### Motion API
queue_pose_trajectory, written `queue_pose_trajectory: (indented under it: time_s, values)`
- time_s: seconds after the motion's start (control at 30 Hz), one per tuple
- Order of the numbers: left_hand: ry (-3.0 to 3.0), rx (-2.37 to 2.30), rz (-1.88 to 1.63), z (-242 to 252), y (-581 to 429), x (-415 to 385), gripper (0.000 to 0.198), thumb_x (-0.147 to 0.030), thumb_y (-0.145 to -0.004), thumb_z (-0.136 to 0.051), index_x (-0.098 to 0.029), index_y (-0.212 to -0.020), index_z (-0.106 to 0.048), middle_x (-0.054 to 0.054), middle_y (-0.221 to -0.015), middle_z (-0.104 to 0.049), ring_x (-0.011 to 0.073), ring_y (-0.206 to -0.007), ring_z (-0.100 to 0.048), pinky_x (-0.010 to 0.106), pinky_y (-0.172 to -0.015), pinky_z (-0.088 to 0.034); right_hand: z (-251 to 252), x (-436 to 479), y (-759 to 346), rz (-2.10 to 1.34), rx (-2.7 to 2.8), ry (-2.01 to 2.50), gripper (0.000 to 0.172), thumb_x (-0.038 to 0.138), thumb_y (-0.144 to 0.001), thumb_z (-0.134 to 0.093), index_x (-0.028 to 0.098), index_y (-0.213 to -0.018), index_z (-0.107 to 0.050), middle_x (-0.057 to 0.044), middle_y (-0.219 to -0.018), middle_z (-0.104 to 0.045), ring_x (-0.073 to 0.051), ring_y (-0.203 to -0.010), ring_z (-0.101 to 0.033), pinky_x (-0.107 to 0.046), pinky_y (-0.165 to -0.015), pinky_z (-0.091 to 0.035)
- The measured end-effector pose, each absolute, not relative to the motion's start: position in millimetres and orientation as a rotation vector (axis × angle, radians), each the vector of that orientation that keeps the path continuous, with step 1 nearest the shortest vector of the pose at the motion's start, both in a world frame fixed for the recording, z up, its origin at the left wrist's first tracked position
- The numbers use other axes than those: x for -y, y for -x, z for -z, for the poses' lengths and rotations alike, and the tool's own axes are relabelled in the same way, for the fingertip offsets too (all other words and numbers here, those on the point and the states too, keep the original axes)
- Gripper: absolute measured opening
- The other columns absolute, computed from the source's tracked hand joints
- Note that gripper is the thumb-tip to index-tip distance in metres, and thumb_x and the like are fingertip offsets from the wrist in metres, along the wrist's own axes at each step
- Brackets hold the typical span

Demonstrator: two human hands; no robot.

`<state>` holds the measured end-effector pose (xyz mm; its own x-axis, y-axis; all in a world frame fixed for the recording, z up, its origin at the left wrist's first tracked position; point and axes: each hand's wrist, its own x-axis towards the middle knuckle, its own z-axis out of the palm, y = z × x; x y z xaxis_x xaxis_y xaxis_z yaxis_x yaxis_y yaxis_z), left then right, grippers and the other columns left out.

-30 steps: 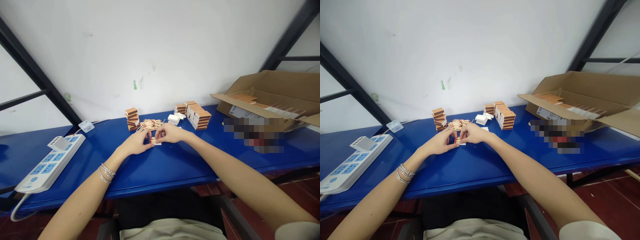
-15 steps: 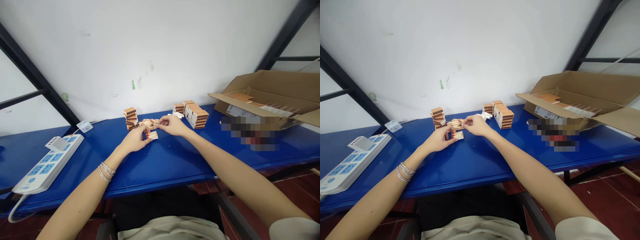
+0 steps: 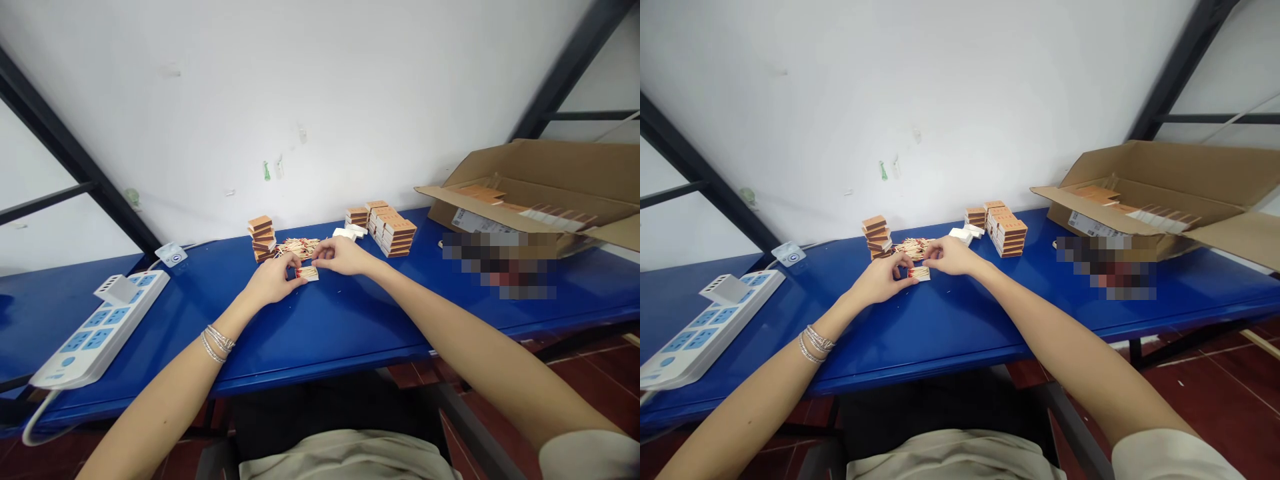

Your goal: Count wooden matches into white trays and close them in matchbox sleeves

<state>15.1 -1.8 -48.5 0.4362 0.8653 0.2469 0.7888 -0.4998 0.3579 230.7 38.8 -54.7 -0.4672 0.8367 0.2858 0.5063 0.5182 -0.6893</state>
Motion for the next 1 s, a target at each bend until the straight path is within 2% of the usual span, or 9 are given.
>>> queue_pose_trajectory:
  time_s: [0.13,0.27,0.43,0.57,0.73,0.87,1.0]
  values:
    - [-2.508,-1.482,-0.562,48.5,-16.0,1.5,0.024,-0.041,-0.077,-0.073,-0.022,-0.090,-0.066,-0.001,-0.074,-0.065,0.0170,-0.069,-0.060,0.028,-0.064,-0.041,57.9,-38.5,-228.4,-0.785,2.274,0.973,0.026,0.035,-0.071,-0.074,0.015,-0.088,-0.075,-0.004,-0.076,-0.071,-0.013,-0.065,-0.059,-0.024,-0.061,-0.045]
    - [-2.502,-1.450,-0.572,48.3,-16.5,0.3,0.027,-0.044,-0.075,-0.075,-0.022,-0.089,-0.068,-0.001,-0.071,-0.064,0.0166,-0.068,-0.060,0.028,-0.063,-0.041,61.9,-39.6,-226.2,-0.698,2.324,0.966,0.016,0.029,-0.073,-0.071,0.016,-0.079,-0.076,-0.003,-0.071,-0.069,-0.012,-0.063,-0.058,-0.024,-0.061,-0.042]
    - [-2.473,-1.403,-0.592,47.7,-13.9,-1.8,0.030,-0.044,-0.073,-0.076,-0.022,-0.090,-0.066,-0.001,-0.071,-0.064,0.0159,-0.066,-0.060,0.027,-0.061,-0.041,61.2,-41.8,-228.8,-0.689,2.246,1.028,0.018,0.030,-0.072,-0.073,0.015,-0.082,-0.075,-0.002,-0.070,-0.068,-0.012,-0.060,-0.056,-0.024,-0.058,-0.043]
    - [-2.478,-1.398,-0.603,47.1,-13.3,-1.7,0.027,-0.041,-0.074,-0.075,-0.020,-0.088,-0.065,-0.001,-0.069,-0.063,0.0155,-0.064,-0.059,0.026,-0.059,-0.041,59.8,-40.5,-230.3,-0.627,2.265,1.038,0.029,0.035,-0.069,-0.077,0.015,-0.090,-0.074,-0.005,-0.085,-0.072,-0.014,-0.068,-0.060,-0.026,-0.065,-0.047]
    - [-2.483,-1.364,-0.622,46.9,-14.0,-2.8,0.025,-0.037,-0.075,-0.074,-0.019,-0.090,-0.066,0.000,-0.071,-0.065,0.0157,-0.065,-0.060,0.027,-0.061,-0.043,60.6,-37.0,-228.5,-0.590,2.350,1.050,0.038,0.033,-0.064,-0.082,0.017,-0.097,-0.073,-0.005,-0.097,-0.073,-0.017,-0.079,-0.063,-0.027,-0.070,-0.048]
    - [-2.503,-1.349,-0.625,46.8,-14.6,-3.0,0.026,-0.035,-0.075,-0.074,-0.018,-0.092,-0.066,0.000,-0.075,-0.067,0.0151,-0.065,-0.060,0.027,-0.064,-0.045,60.9,-35.8,-228.9,-0.613,2.366,1.061,0.035,0.030,-0.066,-0.081,0.016,-0.097,-0.073,-0.004,-0.094,-0.073,-0.016,-0.076,-0.064,-0.027,-0.069,-0.047]
    - [-2.519,-1.307,-0.623,44.5,-15.5,-1.4,0.027,-0.034,-0.075,-0.074,-0.017,-0.094,-0.064,0.002,-0.088,-0.069,0.0149,-0.070,-0.061,0.027,-0.066,-0.046,59.0,-34.2,-230.3,-0.630,2.368,1.066,0.038,0.030,-0.066,-0.080,0.017,-0.101,-0.072,-0.004,-0.094,-0.072,-0.016,-0.076,-0.065,-0.026,-0.068,-0.047]
